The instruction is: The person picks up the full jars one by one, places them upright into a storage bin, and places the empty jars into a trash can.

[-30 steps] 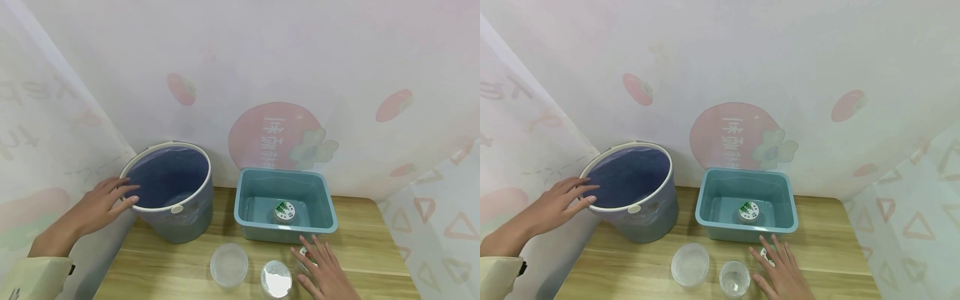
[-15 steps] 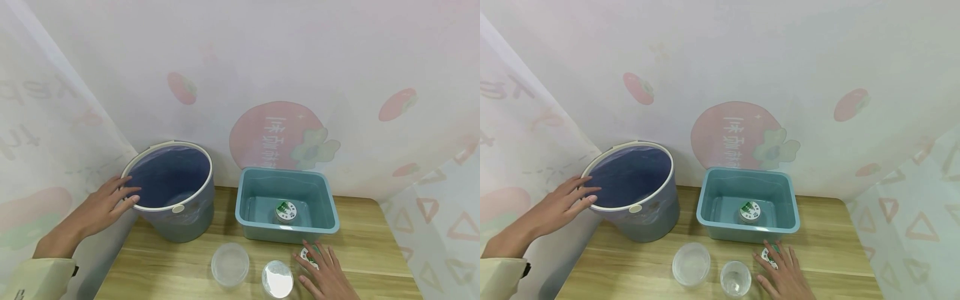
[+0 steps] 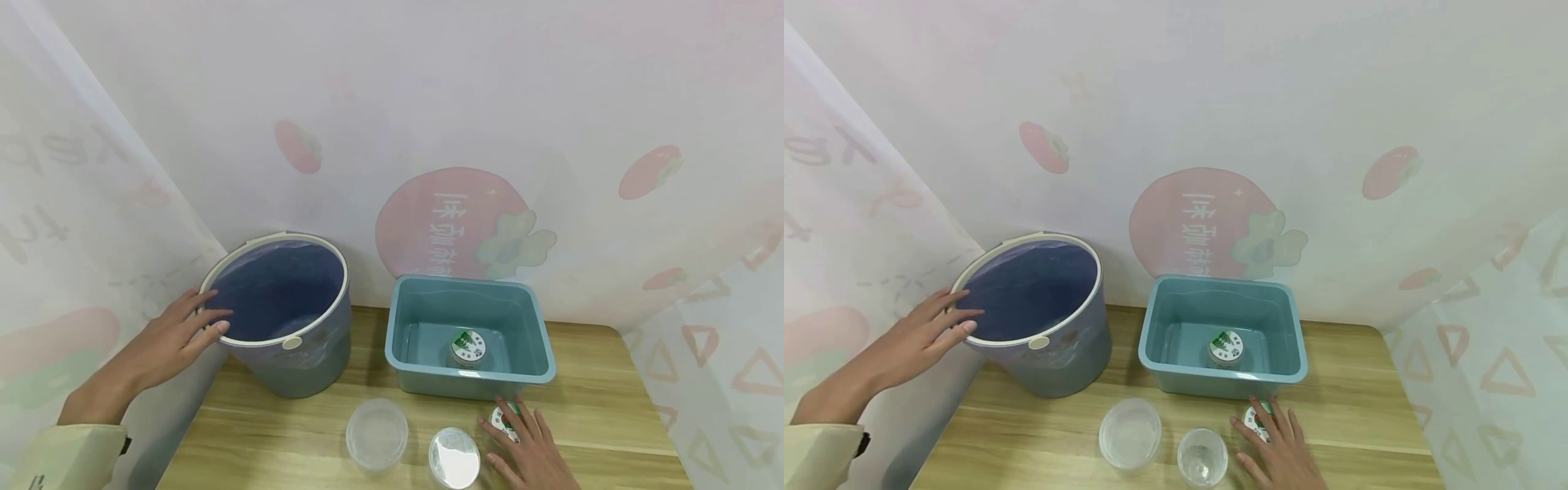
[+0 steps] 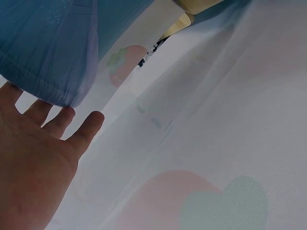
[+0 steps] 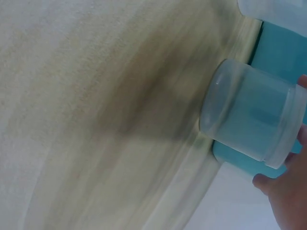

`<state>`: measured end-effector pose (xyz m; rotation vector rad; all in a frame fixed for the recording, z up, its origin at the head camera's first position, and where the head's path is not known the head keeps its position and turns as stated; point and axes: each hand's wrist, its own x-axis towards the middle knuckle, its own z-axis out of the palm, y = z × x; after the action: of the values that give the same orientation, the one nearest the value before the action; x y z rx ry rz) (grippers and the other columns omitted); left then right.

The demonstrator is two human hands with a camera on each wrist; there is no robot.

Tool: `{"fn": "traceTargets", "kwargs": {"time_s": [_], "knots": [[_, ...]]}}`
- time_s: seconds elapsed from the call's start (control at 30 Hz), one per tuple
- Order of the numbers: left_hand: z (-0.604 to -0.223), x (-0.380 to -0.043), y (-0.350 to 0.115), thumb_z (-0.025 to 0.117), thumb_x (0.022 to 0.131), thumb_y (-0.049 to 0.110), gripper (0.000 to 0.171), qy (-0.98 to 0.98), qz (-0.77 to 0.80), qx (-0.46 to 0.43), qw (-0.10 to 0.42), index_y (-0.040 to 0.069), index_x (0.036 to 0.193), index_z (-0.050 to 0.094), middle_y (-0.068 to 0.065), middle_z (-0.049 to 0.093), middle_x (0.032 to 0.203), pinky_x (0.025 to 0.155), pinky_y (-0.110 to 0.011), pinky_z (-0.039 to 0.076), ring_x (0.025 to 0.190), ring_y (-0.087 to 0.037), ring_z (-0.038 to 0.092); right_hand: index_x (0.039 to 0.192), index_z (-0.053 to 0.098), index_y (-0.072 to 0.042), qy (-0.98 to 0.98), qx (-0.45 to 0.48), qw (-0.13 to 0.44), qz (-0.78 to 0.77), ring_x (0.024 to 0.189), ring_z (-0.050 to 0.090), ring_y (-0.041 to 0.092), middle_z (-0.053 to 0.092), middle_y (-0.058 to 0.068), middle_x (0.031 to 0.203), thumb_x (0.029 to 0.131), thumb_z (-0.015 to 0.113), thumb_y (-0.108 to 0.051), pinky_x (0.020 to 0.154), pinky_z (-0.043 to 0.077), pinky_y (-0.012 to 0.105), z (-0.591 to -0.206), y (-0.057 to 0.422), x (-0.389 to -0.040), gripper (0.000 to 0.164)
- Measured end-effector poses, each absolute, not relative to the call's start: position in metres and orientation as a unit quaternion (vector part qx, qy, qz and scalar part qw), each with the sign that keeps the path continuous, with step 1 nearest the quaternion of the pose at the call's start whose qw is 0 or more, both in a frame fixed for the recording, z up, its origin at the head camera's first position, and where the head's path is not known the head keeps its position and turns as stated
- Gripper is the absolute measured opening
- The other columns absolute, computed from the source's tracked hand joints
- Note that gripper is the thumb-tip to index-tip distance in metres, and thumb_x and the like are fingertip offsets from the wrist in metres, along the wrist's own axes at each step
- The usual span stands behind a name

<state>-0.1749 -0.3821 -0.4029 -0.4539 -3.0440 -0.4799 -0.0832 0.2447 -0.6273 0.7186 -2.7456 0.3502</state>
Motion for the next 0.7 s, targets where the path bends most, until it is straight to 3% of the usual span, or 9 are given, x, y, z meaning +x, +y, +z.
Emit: {"fn": "traceTargets", "kwargs": {"time_s": [0.07,0.17,0.23,0.33,0.43,0.47,0.53,0.7], "knots": [[-0.4036,-0.1750,-0.3820,0.045,0.105,0.047,0.049,-0.977,-0.156,-0.146,0.013,0.017,0.142,0.056,-0.019,0.023,0.163,0.096,-0.084,0.017,0.154,-0.040,-0.002,0.145,0.052,-0.037,-0.947,0.256,0.149,0.122,0.142,0.032,0.047,0.036,0.010,0.160,0.087,0.074,-0.044,0.116,0.015,0.070,-0.6301,0.2455,-0.0843,0.063],[-0.4037,-0.1749,-0.3820,0.045,0.106,0.046,0.049,-0.976,-0.158,-0.148,0.012,0.015,0.142,0.057,-0.020,0.023,0.163,0.096,-0.084,0.017,0.154,-0.041,-0.003,0.145,0.054,-0.032,-0.937,0.278,0.172,0.120,0.139,0.035,0.052,0.039,0.015,0.157,0.086,0.075,-0.038,0.092,0.046,0.068,-0.6328,0.2467,-0.0874,0.063],[-0.4035,-0.1749,-0.3819,0.045,0.106,0.045,0.048,-0.975,-0.161,-0.150,0.013,0.015,0.142,0.057,-0.020,0.022,0.163,0.097,-0.084,0.017,0.154,-0.041,-0.003,0.144,0.054,-0.030,-0.930,0.293,0.188,0.121,0.136,0.037,0.054,0.041,0.018,0.155,0.091,0.070,-0.037,0.087,0.050,0.066,-0.6342,0.2476,-0.0901,0.057],[-0.4029,-0.1744,-0.3818,0.045,0.106,0.045,0.048,-0.975,-0.163,-0.152,0.017,0.015,0.141,0.057,-0.020,0.023,0.163,0.097,-0.083,0.018,0.154,-0.041,-0.003,0.144,0.055,-0.029,-0.924,0.304,0.199,0.120,0.134,0.038,0.055,0.043,0.021,0.152,0.104,0.049,-0.043,0.082,0.053,0.064,-0.6349,0.2480,-0.0921,0.043],[-0.4043,-0.1748,-0.3824,0.046,0.106,0.045,0.048,-0.974,-0.163,-0.153,0.021,0.015,0.141,0.057,-0.020,0.023,0.163,0.097,-0.083,0.018,0.154,-0.040,-0.003,0.144,0.054,-0.029,-0.926,0.300,0.196,0.121,0.134,0.038,0.054,0.044,0.020,0.151,0.108,0.024,-0.050,0.079,0.054,0.064,-0.6346,0.2479,-0.0922,0.052],[-0.4050,-0.1750,-0.3825,0.046,0.106,0.045,0.048,-0.975,-0.163,-0.152,0.023,0.015,0.141,0.058,-0.019,0.023,0.163,0.097,-0.083,0.018,0.154,-0.039,-0.003,0.144,0.054,-0.029,-0.927,0.299,0.191,0.121,0.134,0.037,0.053,0.044,0.020,0.151,0.108,0.021,-0.050,0.079,0.054,0.064,-0.6340,0.2478,-0.0919,0.053],[-0.4066,-0.1754,-0.3829,0.046,0.106,0.045,0.048,-0.975,-0.164,-0.150,0.024,0.015,0.140,0.058,-0.018,0.023,0.163,0.097,-0.083,0.018,0.154,-0.038,-0.003,0.144,0.054,-0.028,-0.927,0.300,0.186,0.126,0.134,0.037,0.053,0.043,0.021,0.151,0.108,0.023,-0.049,0.079,0.054,0.064,-0.6328,0.2479,-0.0915,0.052],[-0.4089,-0.1761,-0.3832,0.046,0.105,0.046,0.047,-0.974,-0.167,-0.147,0.026,0.016,0.140,0.059,-0.017,0.023,0.163,0.098,-0.082,0.018,0.155,-0.036,-0.003,0.145,0.054,-0.027,-0.922,0.311,0.190,0.129,0.134,0.038,0.053,0.042,0.020,0.153,0.104,0.052,-0.034,0.079,0.054,0.063,-0.6267,0.2480,-0.0895,0.042]]}}
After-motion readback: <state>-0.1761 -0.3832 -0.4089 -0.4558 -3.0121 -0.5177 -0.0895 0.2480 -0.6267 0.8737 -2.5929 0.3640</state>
